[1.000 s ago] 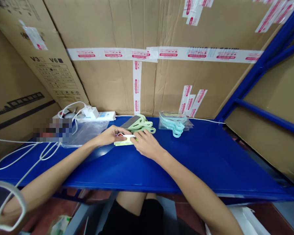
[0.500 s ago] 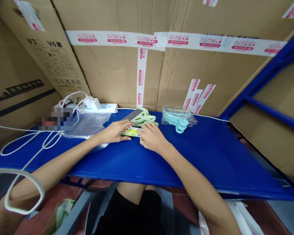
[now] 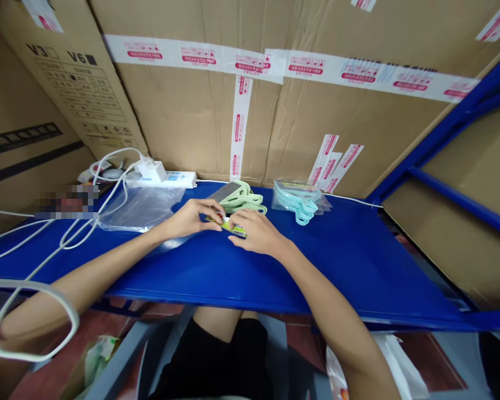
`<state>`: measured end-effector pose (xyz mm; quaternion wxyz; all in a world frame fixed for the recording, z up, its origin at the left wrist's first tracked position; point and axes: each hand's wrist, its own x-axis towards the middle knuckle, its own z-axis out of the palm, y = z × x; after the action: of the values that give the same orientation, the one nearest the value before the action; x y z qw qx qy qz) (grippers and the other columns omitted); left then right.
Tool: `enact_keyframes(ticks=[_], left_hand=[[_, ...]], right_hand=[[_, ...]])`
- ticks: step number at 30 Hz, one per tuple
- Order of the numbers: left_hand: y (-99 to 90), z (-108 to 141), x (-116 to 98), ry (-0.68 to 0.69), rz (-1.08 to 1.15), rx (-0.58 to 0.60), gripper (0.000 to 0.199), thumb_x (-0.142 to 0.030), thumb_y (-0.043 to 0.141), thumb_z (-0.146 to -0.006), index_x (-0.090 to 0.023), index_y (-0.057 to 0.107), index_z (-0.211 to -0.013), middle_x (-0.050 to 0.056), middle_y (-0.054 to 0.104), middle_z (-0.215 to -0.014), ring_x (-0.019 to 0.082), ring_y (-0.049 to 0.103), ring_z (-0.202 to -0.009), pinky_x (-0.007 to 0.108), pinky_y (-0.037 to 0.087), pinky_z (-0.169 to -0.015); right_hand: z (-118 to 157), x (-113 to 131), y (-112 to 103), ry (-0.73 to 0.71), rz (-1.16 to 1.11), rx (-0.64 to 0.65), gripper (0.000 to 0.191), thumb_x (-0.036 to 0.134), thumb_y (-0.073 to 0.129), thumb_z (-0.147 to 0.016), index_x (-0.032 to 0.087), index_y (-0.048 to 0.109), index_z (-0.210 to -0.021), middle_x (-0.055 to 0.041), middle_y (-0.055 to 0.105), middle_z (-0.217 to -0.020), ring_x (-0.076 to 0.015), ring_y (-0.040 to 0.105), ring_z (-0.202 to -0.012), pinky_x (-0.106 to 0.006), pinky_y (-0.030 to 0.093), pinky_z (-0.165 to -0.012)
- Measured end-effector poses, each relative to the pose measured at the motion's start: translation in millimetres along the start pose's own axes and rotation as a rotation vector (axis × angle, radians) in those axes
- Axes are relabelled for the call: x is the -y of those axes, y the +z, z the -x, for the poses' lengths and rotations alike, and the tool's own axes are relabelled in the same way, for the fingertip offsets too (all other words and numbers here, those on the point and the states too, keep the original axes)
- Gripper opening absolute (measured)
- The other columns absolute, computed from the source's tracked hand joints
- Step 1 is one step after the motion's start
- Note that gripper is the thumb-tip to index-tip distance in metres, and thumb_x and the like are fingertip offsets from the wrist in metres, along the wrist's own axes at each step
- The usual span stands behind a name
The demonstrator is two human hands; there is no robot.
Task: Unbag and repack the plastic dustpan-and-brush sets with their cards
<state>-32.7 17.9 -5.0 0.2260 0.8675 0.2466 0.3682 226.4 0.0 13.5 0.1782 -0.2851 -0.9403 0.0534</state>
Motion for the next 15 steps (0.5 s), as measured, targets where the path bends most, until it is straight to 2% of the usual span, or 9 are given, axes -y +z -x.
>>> enact_keyframes(ticks=[4, 7, 9, 11, 13, 15], left_hand=[[0.6, -0.9, -6.4, -0.006, 0.053, -0.005, 0.016, -0.037, 0.084, -0.088, -0.021, 0.083, -0.092, 0.007, 0.077, -0.105, 0.020, 0.074, -0.095, 0.036, 0.057, -0.090], [-0.2, -2.1, -11.2, -0.002, 0.060, -0.006, 0.023, -0.038, 0.087, -0.085, -0.023, 0.082, -0.103, 0.008, 0.076, -0.116, 0.023, 0.073, -0.106, 0.040, 0.057, -0.097], [-1.2, -2.8, -13.8, -0.007, 0.043, -0.021, 0.036, -0.038, 0.088, -0.084, -0.025, 0.079, -0.116, 0.010, 0.072, -0.131, 0.026, 0.069, -0.120, 0.043, 0.057, -0.100], [-2.2, -2.9, -14.3, -0.022, 0.016, -0.056, 0.039, -0.037, 0.085, -0.087, -0.025, 0.076, -0.123, 0.012, 0.066, -0.140, 0.028, 0.066, -0.126, 0.043, 0.058, -0.098], [-2.2, -2.0, -11.7, -0.042, -0.015, -0.092, 0.030, -0.035, 0.078, -0.093, -0.023, 0.076, -0.121, 0.013, 0.065, -0.136, 0.026, 0.067, -0.121, 0.039, 0.061, -0.092], [-1.0, -0.2, -6.2, -0.059, -0.076, -0.110, 0.022, -0.031, 0.071, -0.097, -0.021, 0.076, -0.116, 0.011, 0.065, -0.131, 0.023, 0.069, -0.113, 0.036, 0.061, -0.087]], right_hand=[[-1.9, 11.9, -6.2, 0.132, -0.099, 0.005, 0.014, 0.027, 0.078, -0.088, 0.023, 0.069, -0.097, -0.0025, 0.075, -0.103, -0.0216, 0.069, -0.096, -0.031, 0.046, -0.082], [11.8, 24.4, -15.7, 0.267, -0.064, 0.004, 0.015, 0.025, 0.075, -0.087, 0.024, 0.069, -0.101, -0.0023, 0.077, -0.105, -0.0222, 0.070, -0.092, -0.030, 0.045, -0.076], [35.9, 32.1, -24.2, 0.376, 0.014, -0.044, 0.014, 0.028, 0.070, -0.091, 0.024, 0.068, -0.104, -0.0041, 0.077, -0.107, -0.0236, 0.072, -0.090, -0.031, 0.045, -0.074], [71.8, 35.2, -33.7, 0.511, 0.150, -0.125, 0.015, 0.034, 0.065, -0.096, 0.024, 0.067, -0.108, -0.0067, 0.077, -0.110, -0.0261, 0.073, -0.092, -0.033, 0.047, -0.074], [113.0, 32.0, -42.3, 0.683, 0.337, -0.159, 0.022, 0.041, 0.061, -0.099, 0.023, 0.065, -0.112, -0.0088, 0.077, -0.109, -0.0294, 0.074, -0.092, -0.035, 0.047, -0.071], [150.1, 24.3, -47.9, 0.892, 0.503, -0.096, 0.027, 0.045, 0.059, -0.100, 0.022, 0.064, -0.115, -0.0106, 0.078, -0.104, -0.0320, 0.074, -0.085, -0.036, 0.045, -0.065]])
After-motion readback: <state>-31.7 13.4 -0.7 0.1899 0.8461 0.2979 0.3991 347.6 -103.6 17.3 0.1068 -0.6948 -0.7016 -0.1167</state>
